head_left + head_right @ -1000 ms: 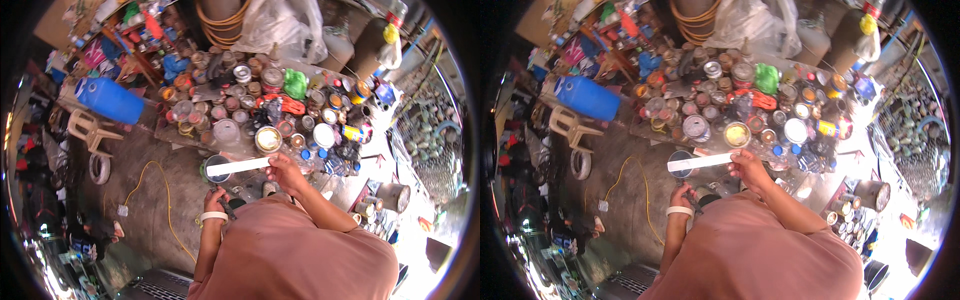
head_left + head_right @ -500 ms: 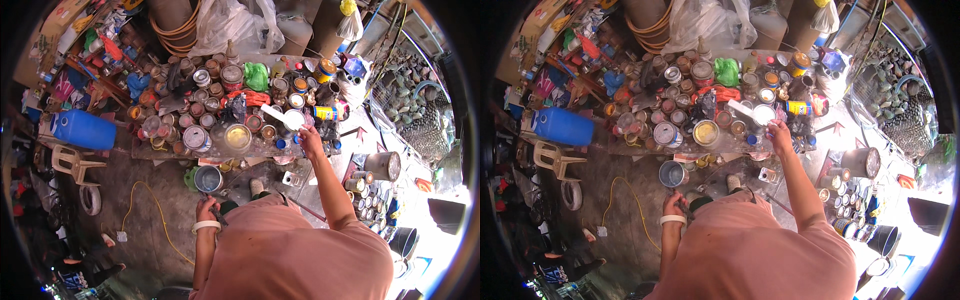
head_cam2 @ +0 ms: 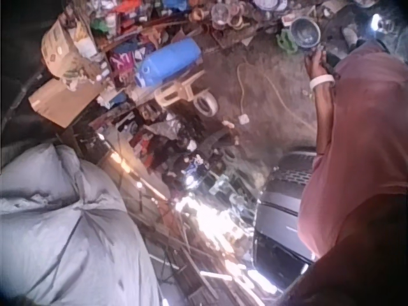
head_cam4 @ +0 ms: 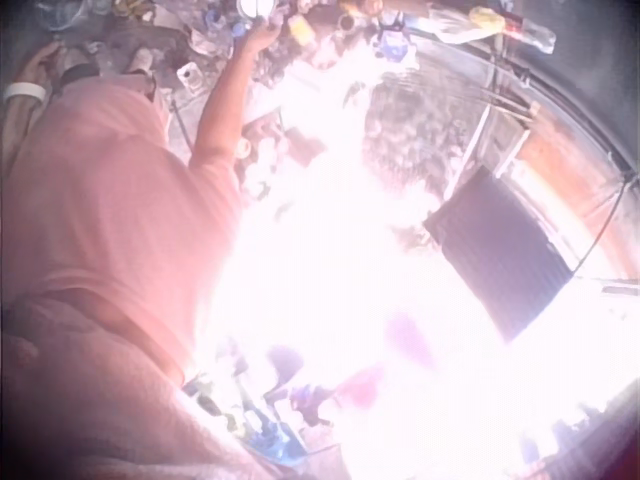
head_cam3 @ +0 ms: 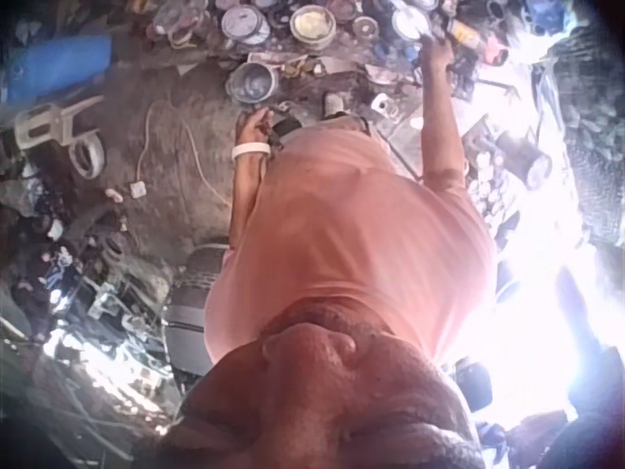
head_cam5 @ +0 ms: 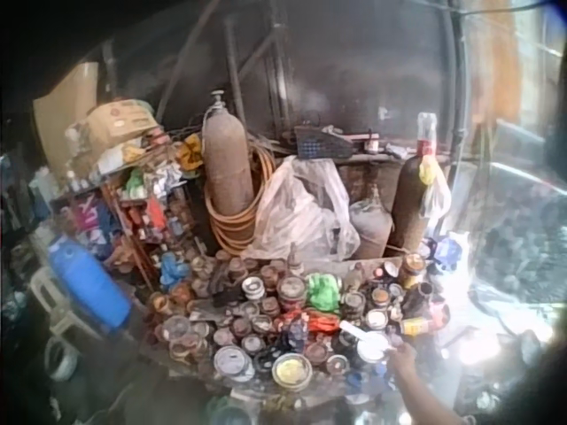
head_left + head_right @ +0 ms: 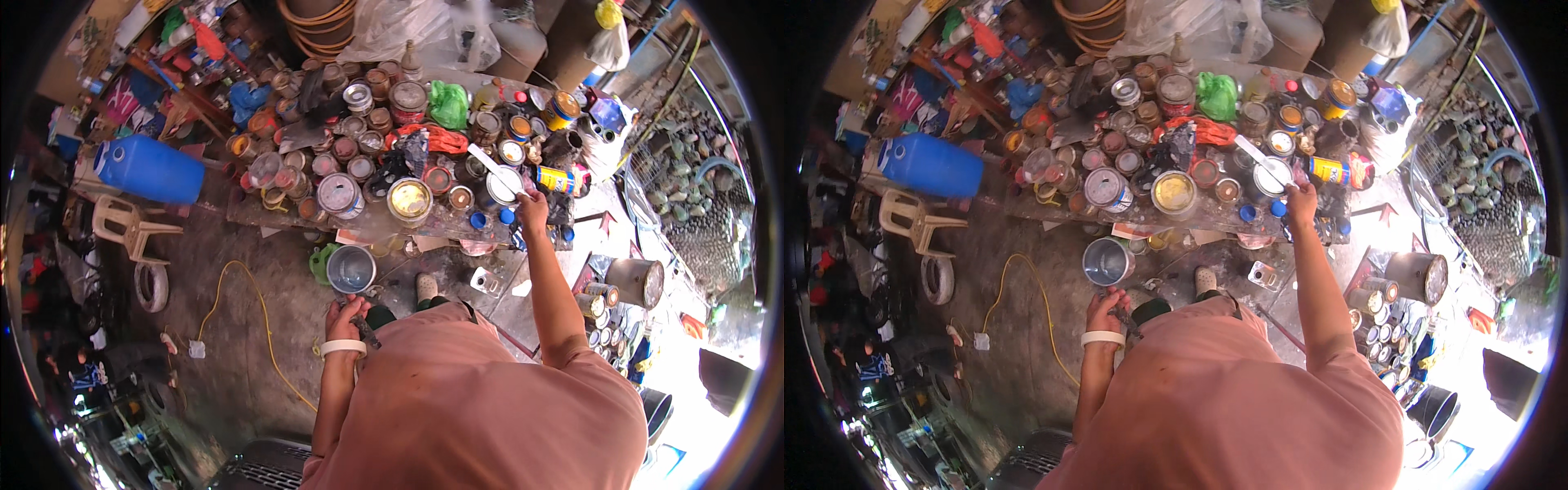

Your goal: The person prepares a spray gun by mixing paint in a container and attaching it to the gun. They then walk to a car hood and apply a coat of paint using the spray gun, moving systematically across the surface.

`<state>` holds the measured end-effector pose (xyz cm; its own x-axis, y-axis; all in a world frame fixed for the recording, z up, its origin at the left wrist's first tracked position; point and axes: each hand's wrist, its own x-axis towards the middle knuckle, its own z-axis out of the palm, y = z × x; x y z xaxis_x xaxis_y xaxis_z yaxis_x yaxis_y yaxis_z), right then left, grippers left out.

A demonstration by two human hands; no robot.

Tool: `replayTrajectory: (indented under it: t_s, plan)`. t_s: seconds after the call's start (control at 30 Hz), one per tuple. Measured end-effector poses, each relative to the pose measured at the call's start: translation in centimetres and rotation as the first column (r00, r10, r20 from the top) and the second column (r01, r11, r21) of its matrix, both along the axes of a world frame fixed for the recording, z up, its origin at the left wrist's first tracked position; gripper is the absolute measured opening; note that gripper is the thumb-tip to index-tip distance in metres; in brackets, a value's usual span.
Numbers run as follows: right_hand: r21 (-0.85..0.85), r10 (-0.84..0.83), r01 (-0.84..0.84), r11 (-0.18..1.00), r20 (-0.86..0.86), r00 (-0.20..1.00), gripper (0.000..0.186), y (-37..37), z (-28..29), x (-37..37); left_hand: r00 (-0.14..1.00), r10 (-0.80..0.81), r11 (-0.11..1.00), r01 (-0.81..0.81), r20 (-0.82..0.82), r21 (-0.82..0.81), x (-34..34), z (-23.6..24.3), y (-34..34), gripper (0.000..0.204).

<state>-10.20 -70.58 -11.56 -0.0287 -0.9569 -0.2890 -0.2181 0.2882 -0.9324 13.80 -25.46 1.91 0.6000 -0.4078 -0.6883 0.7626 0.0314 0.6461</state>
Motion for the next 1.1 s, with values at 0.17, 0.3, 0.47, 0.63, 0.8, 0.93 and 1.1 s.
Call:
replayTrajectory:
  t_s: [0.17, 0.3, 0.47, 0.63, 0.8, 0.93, 1.1]
  plan:
    - [-0.229, -0.188, 0.149, 0.962, -0.159, 0.969, 0.044, 0.3, -6.5, -4.4, 0.992, -0.125, 0.991, 0.125, 0.014, -0.041, 0.4, -1.1, -1.4, 0.025]
    - [0.106, 0.115, -0.089, 0.990, -0.267, 0.957, 0.036, 10.3, -2.8, -3.0, 0.981, -0.192, 0.981, 0.192, 0.014, 0.025, 0.2, -1.4, -2.0, 0.028]
    - [0.662, 0.853, -0.616, 0.427, -0.070, 0.516, 0.081, 25.2, -9.2, -10.0, 0.873, -0.486, 0.874, 0.485, 0.029, 0.038, -0.2, -1.6, -5.1, 0.031]
    - [0.699, 0.741, -0.606, 0.379, 0.163, 0.652, 0.088, 28.3, 1.9, -14.3, 0.782, -0.623, 0.781, 0.622, -0.005, 0.054, -1.3, -2.7, -8.0, 0.041]
    - [0.644, 0.571, -0.524, 0.557, 0.162, 0.805, 0.083, 34.3, 3.2, -19.8, 0.581, -0.814, 0.581, 0.813, 0.017, 0.035, -3.6, -2.6, -12.1, 0.033]
    - [0.581, 0.387, -0.293, 0.760, -0.042, 0.921, 0.070, 43.3, -1.9, -23.5, 0.474, -0.878, 0.476, 0.879, 0.065, 0.025, -6.7, -1.5, -14.1, 0.036]
    - [0.662, 0.289, 0.037, 0.749, -0.377, 0.880, 0.058, 60.6, -9.2, -25.8, 0.374, -0.920, 0.365, 0.926, 0.117, -0.094, -9.0, -2.8, -12.2, 0.039]
